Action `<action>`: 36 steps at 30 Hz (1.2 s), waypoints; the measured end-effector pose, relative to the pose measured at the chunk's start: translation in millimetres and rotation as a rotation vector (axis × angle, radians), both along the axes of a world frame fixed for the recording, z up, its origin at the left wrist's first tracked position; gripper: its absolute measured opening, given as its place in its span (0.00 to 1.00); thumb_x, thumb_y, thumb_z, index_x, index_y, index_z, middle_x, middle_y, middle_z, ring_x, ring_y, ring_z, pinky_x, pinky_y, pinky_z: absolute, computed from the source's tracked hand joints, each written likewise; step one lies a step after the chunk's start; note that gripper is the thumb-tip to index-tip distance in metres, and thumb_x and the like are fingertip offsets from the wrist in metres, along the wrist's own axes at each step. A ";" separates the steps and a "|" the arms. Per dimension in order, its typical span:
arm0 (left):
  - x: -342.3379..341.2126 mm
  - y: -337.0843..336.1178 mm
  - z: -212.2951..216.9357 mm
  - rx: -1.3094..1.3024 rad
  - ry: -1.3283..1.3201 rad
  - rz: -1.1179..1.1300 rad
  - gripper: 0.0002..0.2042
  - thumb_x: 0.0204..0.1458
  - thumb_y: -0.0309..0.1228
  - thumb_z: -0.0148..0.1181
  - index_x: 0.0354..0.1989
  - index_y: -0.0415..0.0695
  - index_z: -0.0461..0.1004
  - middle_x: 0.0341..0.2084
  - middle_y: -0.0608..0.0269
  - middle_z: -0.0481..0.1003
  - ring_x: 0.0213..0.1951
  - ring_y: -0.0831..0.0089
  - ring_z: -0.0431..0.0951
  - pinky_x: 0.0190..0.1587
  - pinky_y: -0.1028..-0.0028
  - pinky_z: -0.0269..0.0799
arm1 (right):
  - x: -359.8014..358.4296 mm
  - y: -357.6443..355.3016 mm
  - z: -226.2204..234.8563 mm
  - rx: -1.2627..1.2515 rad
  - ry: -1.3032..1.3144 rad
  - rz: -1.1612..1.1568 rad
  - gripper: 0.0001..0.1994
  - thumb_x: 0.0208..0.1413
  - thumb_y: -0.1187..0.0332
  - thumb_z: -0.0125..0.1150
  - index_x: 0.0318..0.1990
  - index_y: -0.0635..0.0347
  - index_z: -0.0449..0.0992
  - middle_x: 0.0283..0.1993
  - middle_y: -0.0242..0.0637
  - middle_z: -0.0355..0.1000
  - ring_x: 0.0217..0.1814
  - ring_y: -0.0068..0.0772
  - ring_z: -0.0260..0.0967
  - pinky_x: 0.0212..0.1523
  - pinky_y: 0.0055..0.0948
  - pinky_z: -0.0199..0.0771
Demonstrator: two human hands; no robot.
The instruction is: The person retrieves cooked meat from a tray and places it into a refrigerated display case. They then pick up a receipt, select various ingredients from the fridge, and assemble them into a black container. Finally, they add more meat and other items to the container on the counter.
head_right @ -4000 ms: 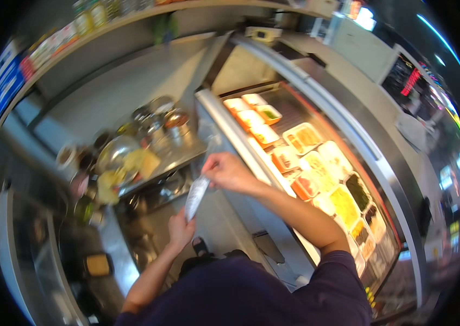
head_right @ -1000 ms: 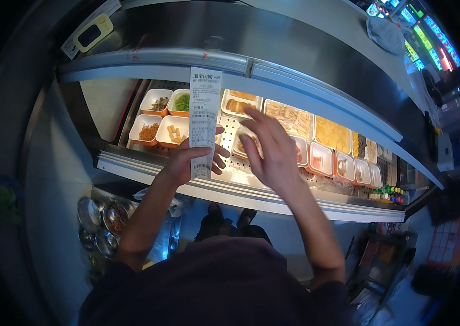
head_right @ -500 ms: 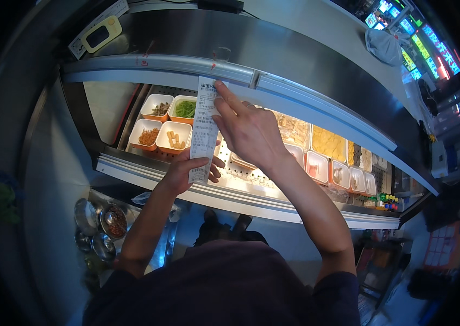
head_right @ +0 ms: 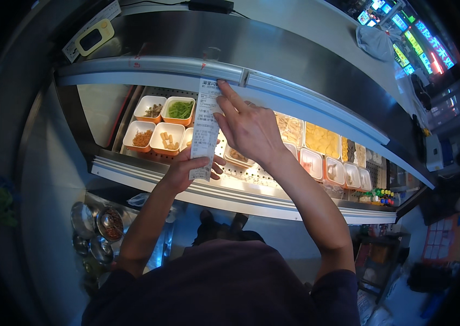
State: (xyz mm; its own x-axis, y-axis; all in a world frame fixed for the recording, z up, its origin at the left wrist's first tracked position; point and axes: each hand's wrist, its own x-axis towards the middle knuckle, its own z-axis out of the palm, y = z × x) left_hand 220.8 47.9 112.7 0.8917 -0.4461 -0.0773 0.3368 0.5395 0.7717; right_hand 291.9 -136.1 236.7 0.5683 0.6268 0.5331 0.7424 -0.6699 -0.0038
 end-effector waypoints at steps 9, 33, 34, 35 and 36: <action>-28.3 -6.9 -29.1 0.021 0.021 0.069 0.23 0.56 0.29 0.56 0.59 0.36 0.61 0.48 0.48 0.75 0.47 0.62 0.79 0.46 0.64 0.79 | -60.9 -48.2 -80.7 0.111 0.309 0.195 0.05 0.54 0.68 0.62 0.33 0.58 0.74 0.28 0.38 0.73 0.22 0.39 0.72 0.20 0.35 0.70; -667.3 -488.4 -177.1 -0.074 1.404 2.344 0.18 0.53 0.25 0.53 0.54 0.38 0.68 0.35 0.54 0.77 0.30 0.69 0.79 0.30 0.70 0.76 | -354.6 -23.7 -280.2 -1.282 1.032 1.277 0.33 0.45 0.62 0.71 0.60 0.64 0.68 0.53 0.57 0.72 0.55 0.47 0.73 0.54 0.39 0.73; -661.7 -530.0 -184.5 -0.279 1.413 2.435 0.18 0.54 0.24 0.52 0.54 0.38 0.67 0.35 0.54 0.77 0.30 0.69 0.79 0.29 0.69 0.76 | -374.6 -22.3 -280.3 -1.257 0.947 1.423 0.29 0.46 0.62 0.71 0.55 0.65 0.71 0.48 0.54 0.75 0.50 0.45 0.75 0.52 0.38 0.74; -650.8 -562.7 -194.5 -0.489 1.407 2.499 0.17 0.54 0.23 0.51 0.54 0.38 0.67 0.34 0.54 0.76 0.29 0.69 0.79 0.28 0.69 0.77 | -391.0 -21.9 -287.8 -1.225 0.867 1.553 0.26 0.46 0.61 0.71 0.51 0.66 0.74 0.43 0.51 0.77 0.46 0.43 0.77 0.49 0.37 0.76; -647.0 -592.6 -202.0 -0.538 1.499 2.514 0.17 0.54 0.23 0.50 0.53 0.38 0.67 0.33 0.55 0.76 0.28 0.70 0.78 0.26 0.68 0.76 | -421.6 -27.0 -291.6 -1.190 0.781 1.679 0.22 0.46 0.60 0.70 0.46 0.67 0.78 0.38 0.48 0.79 0.42 0.41 0.79 0.47 0.35 0.77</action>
